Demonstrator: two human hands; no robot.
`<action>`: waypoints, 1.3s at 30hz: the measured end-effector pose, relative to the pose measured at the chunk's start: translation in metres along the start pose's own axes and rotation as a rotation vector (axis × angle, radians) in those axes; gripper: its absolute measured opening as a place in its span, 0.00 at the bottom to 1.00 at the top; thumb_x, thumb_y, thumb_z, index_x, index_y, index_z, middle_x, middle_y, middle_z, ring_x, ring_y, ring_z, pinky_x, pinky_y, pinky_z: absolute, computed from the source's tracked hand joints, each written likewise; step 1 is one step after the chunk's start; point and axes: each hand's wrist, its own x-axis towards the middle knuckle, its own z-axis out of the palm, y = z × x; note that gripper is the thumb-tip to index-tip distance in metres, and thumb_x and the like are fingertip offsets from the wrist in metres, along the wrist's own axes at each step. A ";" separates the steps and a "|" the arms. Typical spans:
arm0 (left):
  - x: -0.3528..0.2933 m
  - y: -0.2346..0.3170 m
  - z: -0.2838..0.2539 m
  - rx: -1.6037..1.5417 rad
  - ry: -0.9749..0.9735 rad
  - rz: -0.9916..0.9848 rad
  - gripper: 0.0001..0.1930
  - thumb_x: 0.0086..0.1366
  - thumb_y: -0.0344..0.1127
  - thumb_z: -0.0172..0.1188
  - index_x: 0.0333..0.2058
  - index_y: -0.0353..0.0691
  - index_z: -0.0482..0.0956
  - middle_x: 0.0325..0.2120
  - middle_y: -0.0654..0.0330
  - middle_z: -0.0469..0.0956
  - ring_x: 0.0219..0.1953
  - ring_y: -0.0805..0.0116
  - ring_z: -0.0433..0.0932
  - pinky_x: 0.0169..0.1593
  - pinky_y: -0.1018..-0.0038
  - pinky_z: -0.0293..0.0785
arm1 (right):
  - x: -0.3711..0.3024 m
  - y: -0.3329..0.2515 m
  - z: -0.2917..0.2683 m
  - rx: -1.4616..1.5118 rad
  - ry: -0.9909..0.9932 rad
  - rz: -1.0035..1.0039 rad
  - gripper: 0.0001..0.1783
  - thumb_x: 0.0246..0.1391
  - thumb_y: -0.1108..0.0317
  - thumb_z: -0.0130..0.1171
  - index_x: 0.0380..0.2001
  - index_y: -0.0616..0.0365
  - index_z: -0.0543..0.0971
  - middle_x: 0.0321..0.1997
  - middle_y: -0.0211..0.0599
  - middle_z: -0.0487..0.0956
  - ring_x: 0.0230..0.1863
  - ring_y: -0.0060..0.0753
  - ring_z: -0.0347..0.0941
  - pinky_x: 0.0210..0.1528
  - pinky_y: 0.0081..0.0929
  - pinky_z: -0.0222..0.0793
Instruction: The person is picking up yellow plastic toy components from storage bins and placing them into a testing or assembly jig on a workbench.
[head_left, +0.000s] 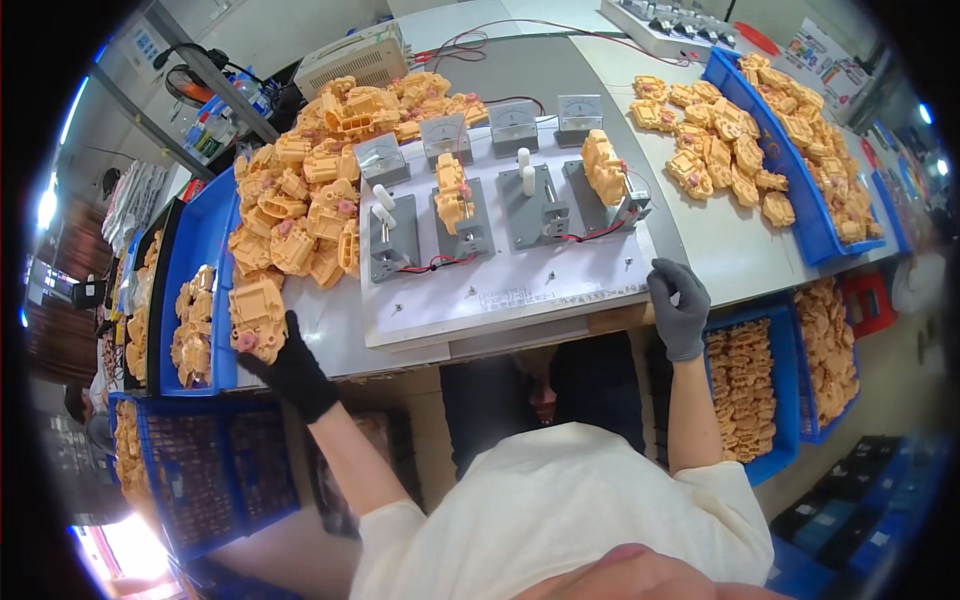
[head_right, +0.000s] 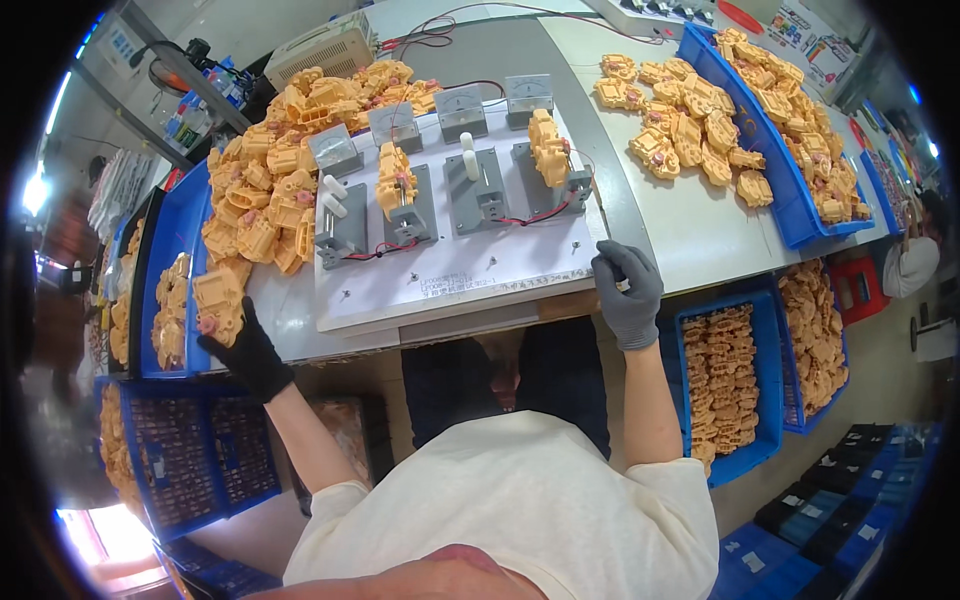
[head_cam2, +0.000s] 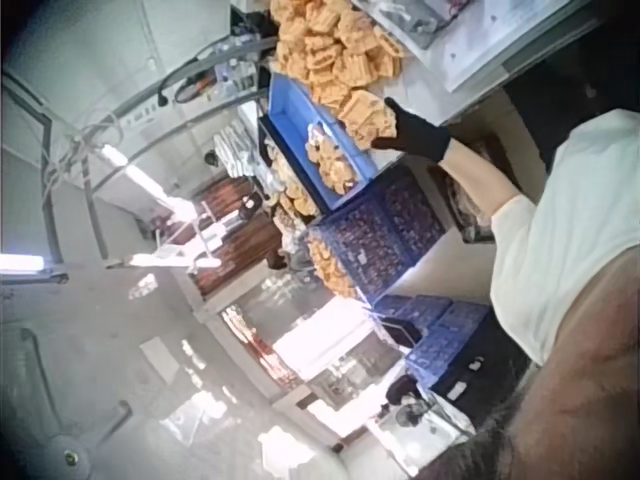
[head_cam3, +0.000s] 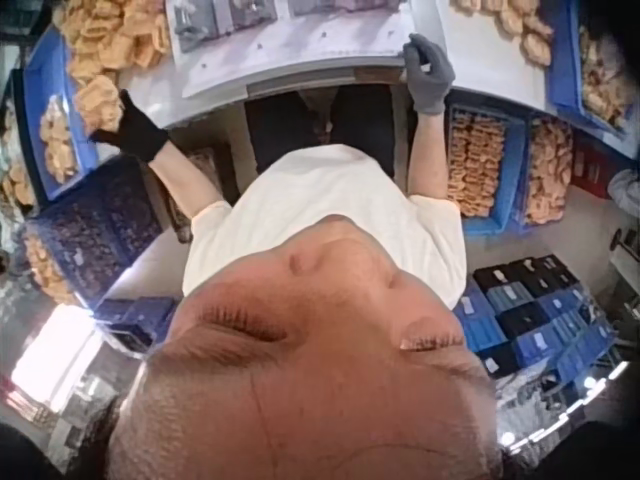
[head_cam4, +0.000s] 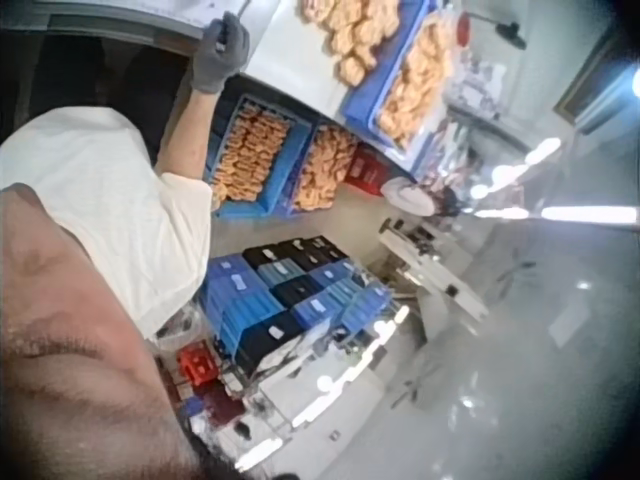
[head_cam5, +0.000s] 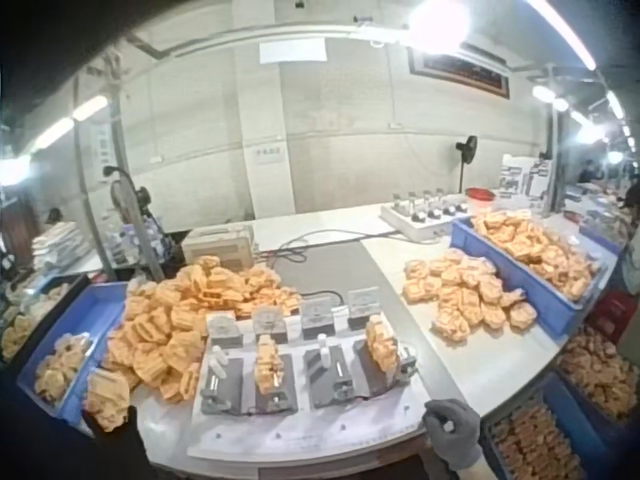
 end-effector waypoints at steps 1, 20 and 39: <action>-0.012 -0.009 0.014 0.226 0.024 0.015 0.27 0.66 0.44 0.53 0.58 0.39 0.59 0.58 0.53 0.62 0.58 0.59 0.65 0.58 0.57 0.66 | 0.001 0.000 0.000 -0.017 -0.003 -0.009 0.11 0.44 0.82 0.60 0.35 0.64 0.80 0.29 0.36 0.78 0.24 0.21 0.72 0.29 0.17 0.68; -0.198 -0.217 0.202 0.296 -1.074 -0.385 0.39 0.45 0.33 0.69 0.57 0.38 0.62 0.55 0.51 0.64 0.54 0.58 0.67 0.56 0.66 0.64 | 0.063 0.042 -0.001 0.566 -0.257 0.423 0.13 0.48 0.74 0.63 0.39 0.63 0.80 0.33 0.31 0.80 0.33 0.19 0.74 0.38 0.20 0.71; -0.196 -0.210 0.201 0.521 -1.066 -0.077 0.34 0.42 0.25 0.66 0.52 0.35 0.66 0.42 0.55 0.71 0.36 0.68 0.72 0.45 0.73 0.70 | 0.240 0.054 -0.004 0.245 0.010 0.160 0.35 0.44 0.51 0.63 0.55 0.55 0.71 0.41 0.47 0.79 0.35 0.35 0.79 0.37 0.35 0.75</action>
